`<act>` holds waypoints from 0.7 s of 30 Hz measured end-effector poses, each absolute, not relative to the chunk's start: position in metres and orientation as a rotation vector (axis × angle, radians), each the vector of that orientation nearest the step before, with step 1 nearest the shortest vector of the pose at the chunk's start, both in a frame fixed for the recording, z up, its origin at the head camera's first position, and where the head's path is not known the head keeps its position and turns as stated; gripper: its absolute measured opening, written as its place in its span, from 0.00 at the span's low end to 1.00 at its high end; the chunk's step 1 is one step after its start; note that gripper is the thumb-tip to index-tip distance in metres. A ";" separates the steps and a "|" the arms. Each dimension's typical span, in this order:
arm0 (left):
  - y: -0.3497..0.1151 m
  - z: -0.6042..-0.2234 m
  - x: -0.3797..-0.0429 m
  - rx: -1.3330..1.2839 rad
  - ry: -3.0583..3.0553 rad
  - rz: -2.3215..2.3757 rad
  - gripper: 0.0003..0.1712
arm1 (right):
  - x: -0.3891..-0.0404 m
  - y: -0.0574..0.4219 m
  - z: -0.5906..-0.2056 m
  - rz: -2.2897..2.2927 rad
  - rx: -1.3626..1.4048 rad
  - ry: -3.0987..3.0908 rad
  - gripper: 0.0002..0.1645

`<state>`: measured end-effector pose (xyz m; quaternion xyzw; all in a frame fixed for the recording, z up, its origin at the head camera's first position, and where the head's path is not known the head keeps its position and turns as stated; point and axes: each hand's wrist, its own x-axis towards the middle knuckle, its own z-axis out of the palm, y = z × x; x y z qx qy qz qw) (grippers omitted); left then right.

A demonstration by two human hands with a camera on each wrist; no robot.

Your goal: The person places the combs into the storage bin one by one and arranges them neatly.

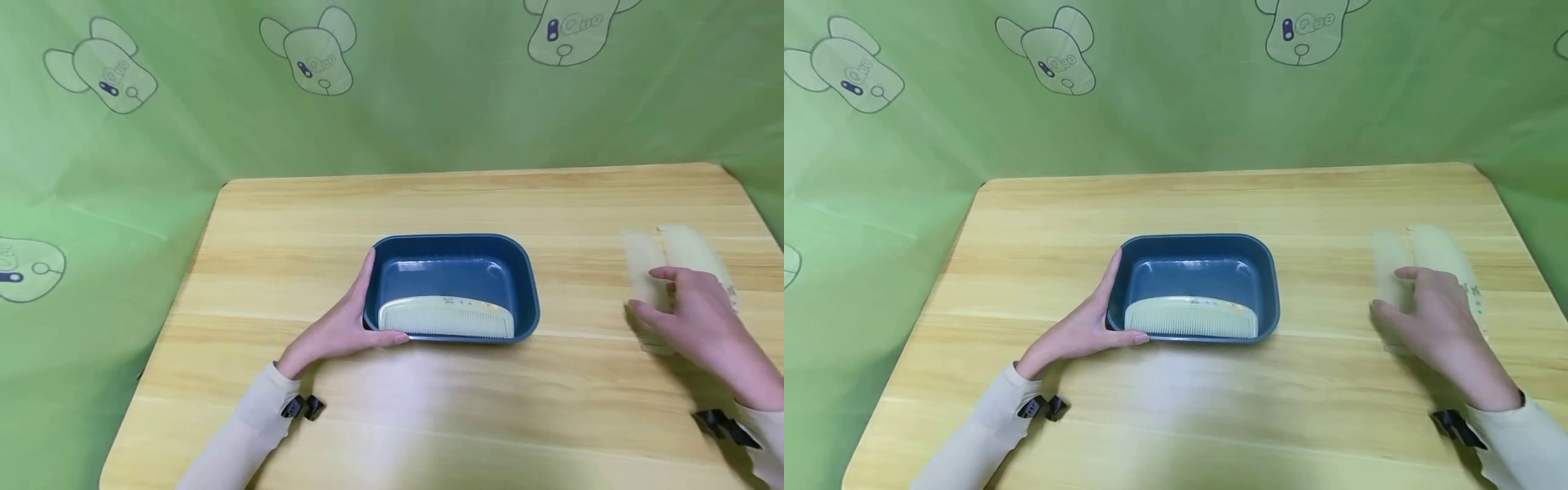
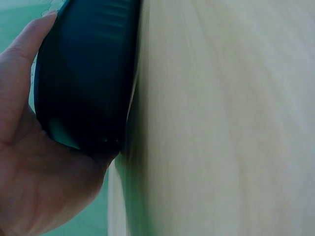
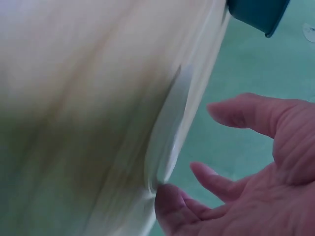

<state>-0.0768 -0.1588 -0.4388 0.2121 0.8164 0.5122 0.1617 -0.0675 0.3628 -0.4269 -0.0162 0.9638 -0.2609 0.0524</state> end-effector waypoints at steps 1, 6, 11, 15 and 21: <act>-0.159 -0.439 -0.076 0.598 2.332 1.462 0.84 | -0.068 0.363 -0.428 -0.775 -0.055 2.941 0.42; -0.160 -0.439 -0.074 0.577 2.335 1.458 0.84 | -0.068 0.364 -0.431 -0.715 -0.044 2.944 0.43; -0.159 -0.438 -0.074 0.576 2.335 1.454 0.84 | -0.070 0.366 -0.431 -0.669 -0.051 2.980 0.44; -0.159 -0.438 -0.074 0.585 2.325 1.470 0.84 | -0.075 0.366 -0.431 -0.641 -0.072 2.988 0.47; -0.155 -0.420 -0.070 0.578 2.286 1.497 0.82 | -0.078 0.366 -0.430 -0.638 -0.055 2.962 0.51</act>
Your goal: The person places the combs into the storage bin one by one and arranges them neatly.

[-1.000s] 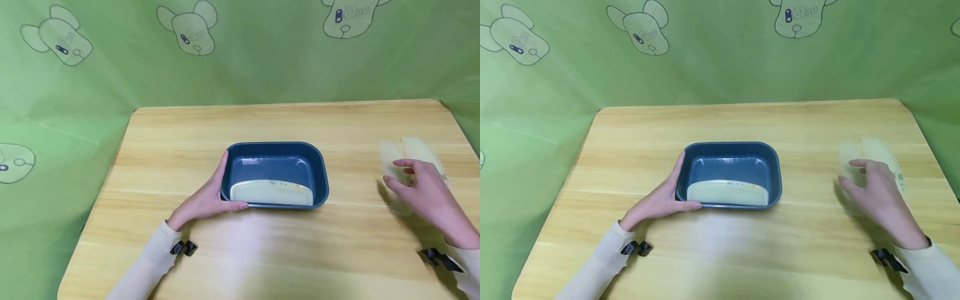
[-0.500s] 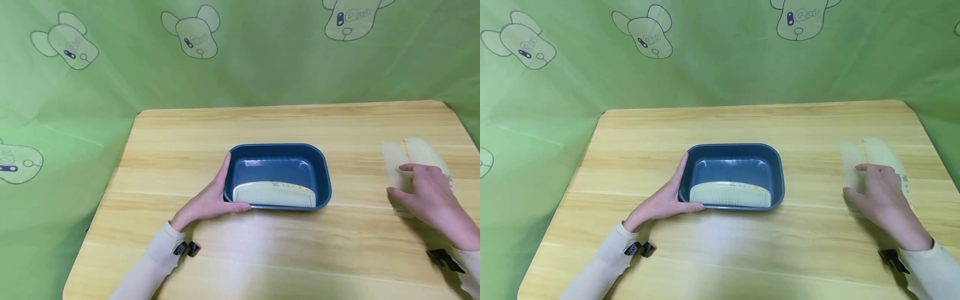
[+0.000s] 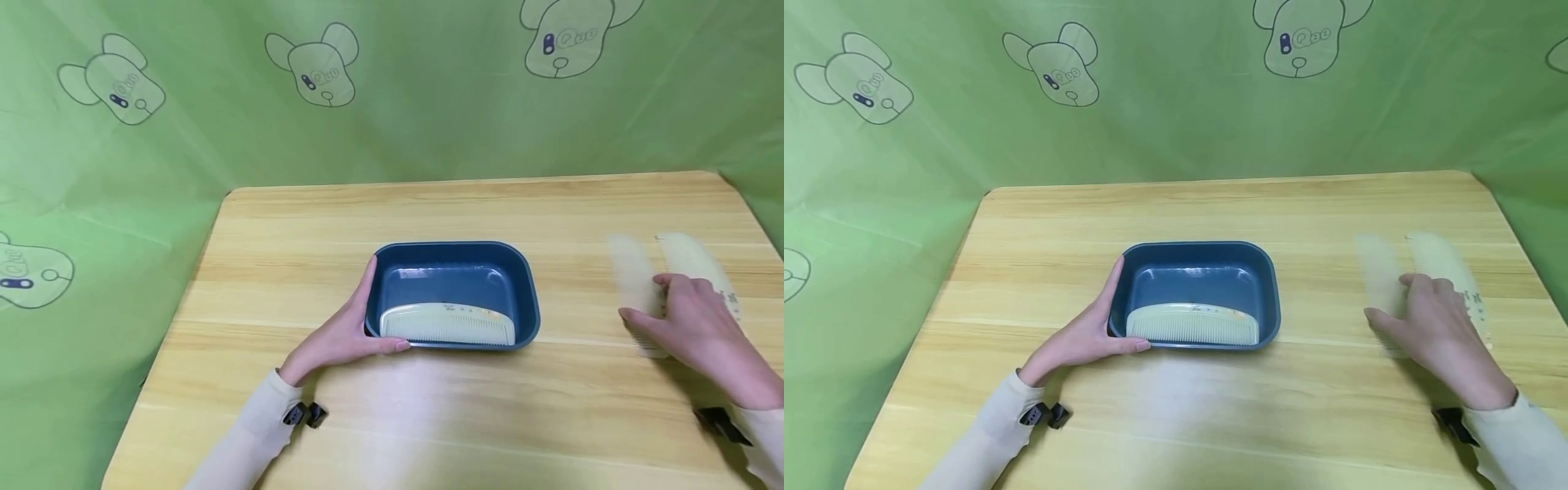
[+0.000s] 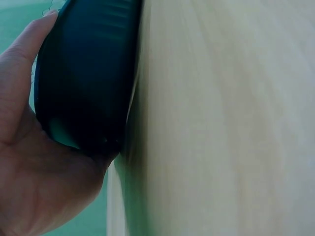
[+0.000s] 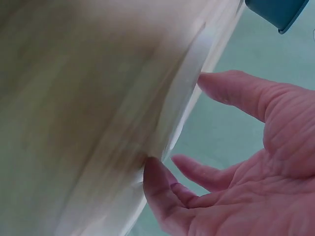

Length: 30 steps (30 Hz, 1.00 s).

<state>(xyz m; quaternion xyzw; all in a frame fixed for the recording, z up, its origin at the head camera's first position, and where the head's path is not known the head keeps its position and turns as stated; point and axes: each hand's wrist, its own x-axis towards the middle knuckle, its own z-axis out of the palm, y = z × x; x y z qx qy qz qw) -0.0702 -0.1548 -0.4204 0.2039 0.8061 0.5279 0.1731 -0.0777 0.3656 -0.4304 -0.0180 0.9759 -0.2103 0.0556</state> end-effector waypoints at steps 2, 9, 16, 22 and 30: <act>-0.153 -0.408 -0.067 0.557 2.273 1.503 0.81 | -0.078 0.364 -0.430 -0.665 -0.044 2.937 0.53; -0.152 -0.394 -0.062 0.517 2.273 1.496 0.80 | -0.078 0.359 -0.429 -0.728 -0.015 2.858 0.57; -0.150 -0.394 -0.061 0.527 2.275 1.501 0.80 | -0.077 0.361 -0.425 -0.789 -0.098 2.870 0.51; -0.148 -0.394 -0.063 0.548 2.270 1.513 0.80 | -0.077 0.361 -0.421 -0.898 -0.166 2.853 0.43; -0.148 -0.397 -0.064 0.545 2.259 1.494 0.80 | -0.076 0.359 -0.431 -1.255 -0.203 2.672 0.33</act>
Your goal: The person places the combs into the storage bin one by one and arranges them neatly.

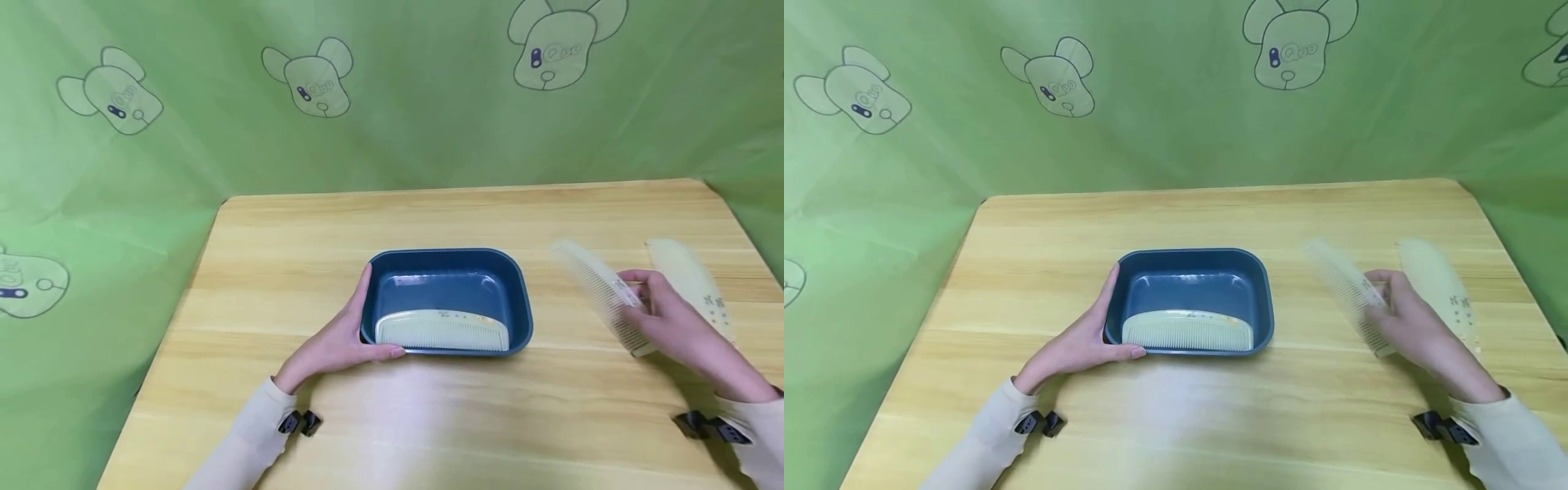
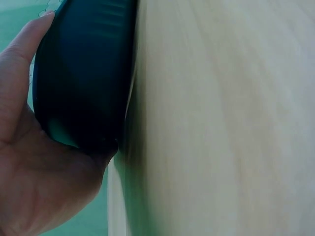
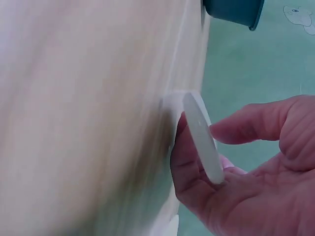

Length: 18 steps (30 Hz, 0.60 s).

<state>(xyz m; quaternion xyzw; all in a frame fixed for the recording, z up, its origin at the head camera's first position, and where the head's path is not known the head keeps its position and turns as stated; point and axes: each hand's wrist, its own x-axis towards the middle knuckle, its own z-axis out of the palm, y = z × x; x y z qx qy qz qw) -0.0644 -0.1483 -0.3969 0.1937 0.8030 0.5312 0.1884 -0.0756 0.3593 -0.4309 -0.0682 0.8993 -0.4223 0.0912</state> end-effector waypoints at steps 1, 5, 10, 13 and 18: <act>-0.149 -0.401 -0.065 0.543 2.259 1.492 0.81 | -0.075 0.359 -0.432 -1.294 -0.205 2.646 0.33; -0.152 -0.423 -0.070 0.551 2.280 1.481 0.83 | -0.072 0.358 -0.433 -1.405 -0.178 2.620 0.30; -0.157 -0.438 -0.073 0.554 2.315 1.463 0.84 | -0.070 0.352 -0.431 -1.638 -0.149 2.556 0.32; -0.160 -0.439 -0.072 0.544 2.332 1.456 0.84 | -0.071 0.345 -0.427 -1.745 -0.138 2.504 0.32; -0.158 -0.439 -0.073 0.563 2.331 1.452 0.82 | -0.070 0.336 -0.418 -1.734 -0.120 2.521 0.31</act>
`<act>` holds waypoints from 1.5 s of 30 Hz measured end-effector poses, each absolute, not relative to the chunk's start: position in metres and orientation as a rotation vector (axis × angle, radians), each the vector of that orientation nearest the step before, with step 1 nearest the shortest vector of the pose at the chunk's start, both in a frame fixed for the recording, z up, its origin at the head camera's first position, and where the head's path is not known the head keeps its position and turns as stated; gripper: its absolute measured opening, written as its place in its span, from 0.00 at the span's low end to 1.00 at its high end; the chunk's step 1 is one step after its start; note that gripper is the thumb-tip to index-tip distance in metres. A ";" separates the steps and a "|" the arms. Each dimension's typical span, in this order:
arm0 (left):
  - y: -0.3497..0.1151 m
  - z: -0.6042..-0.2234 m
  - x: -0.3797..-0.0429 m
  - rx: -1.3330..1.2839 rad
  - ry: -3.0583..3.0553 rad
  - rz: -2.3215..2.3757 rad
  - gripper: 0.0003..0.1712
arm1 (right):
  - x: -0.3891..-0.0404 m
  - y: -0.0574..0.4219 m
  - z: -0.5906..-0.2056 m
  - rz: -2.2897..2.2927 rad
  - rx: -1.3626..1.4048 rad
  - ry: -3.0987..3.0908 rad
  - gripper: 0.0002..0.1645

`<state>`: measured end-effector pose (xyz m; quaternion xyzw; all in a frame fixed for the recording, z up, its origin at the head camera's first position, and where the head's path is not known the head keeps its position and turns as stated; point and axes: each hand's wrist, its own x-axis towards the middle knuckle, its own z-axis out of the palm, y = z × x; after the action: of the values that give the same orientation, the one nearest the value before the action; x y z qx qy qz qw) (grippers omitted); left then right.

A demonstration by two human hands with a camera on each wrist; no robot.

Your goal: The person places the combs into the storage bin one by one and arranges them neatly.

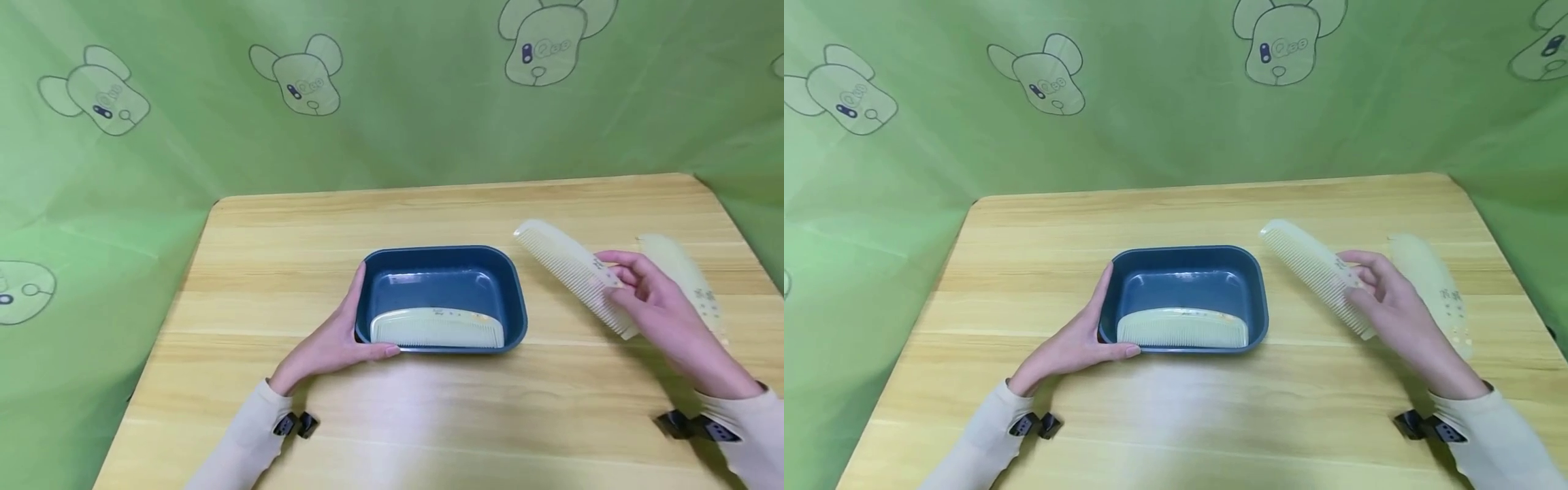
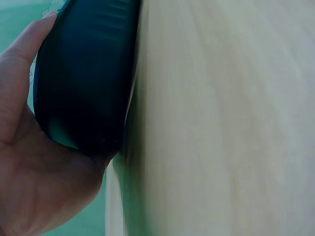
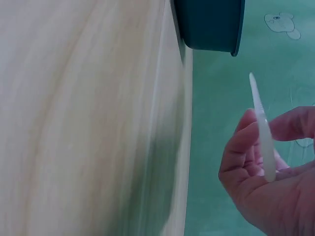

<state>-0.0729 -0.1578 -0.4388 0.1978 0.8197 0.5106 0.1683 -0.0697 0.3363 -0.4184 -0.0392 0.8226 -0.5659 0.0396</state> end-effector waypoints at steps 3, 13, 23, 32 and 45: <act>-0.157 -0.438 -0.073 0.557 2.324 1.457 0.82 | -0.071 0.328 -0.414 -1.723 -0.147 2.541 0.30; -0.157 -0.432 -0.072 0.539 2.299 1.477 0.84 | -0.071 0.294 -0.408 -1.723 -0.349 2.545 0.29; -0.148 -0.397 -0.064 0.506 2.250 1.504 0.81 | -0.072 0.268 -0.404 -1.680 -0.514 2.510 0.26; -0.148 -0.397 -0.062 0.468 2.267 1.473 0.80 | -0.073 0.250 -0.395 -1.655 -0.569 2.471 0.25; -0.159 -0.440 -0.072 0.530 2.328 1.449 0.83 | -0.079 0.225 -0.392 -1.652 -0.658 2.355 0.24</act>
<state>-0.0722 -0.1586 -0.4398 0.1867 0.8209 0.5111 0.1734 -0.0793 0.2246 -0.3924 -0.2220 0.7944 -0.5573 0.0954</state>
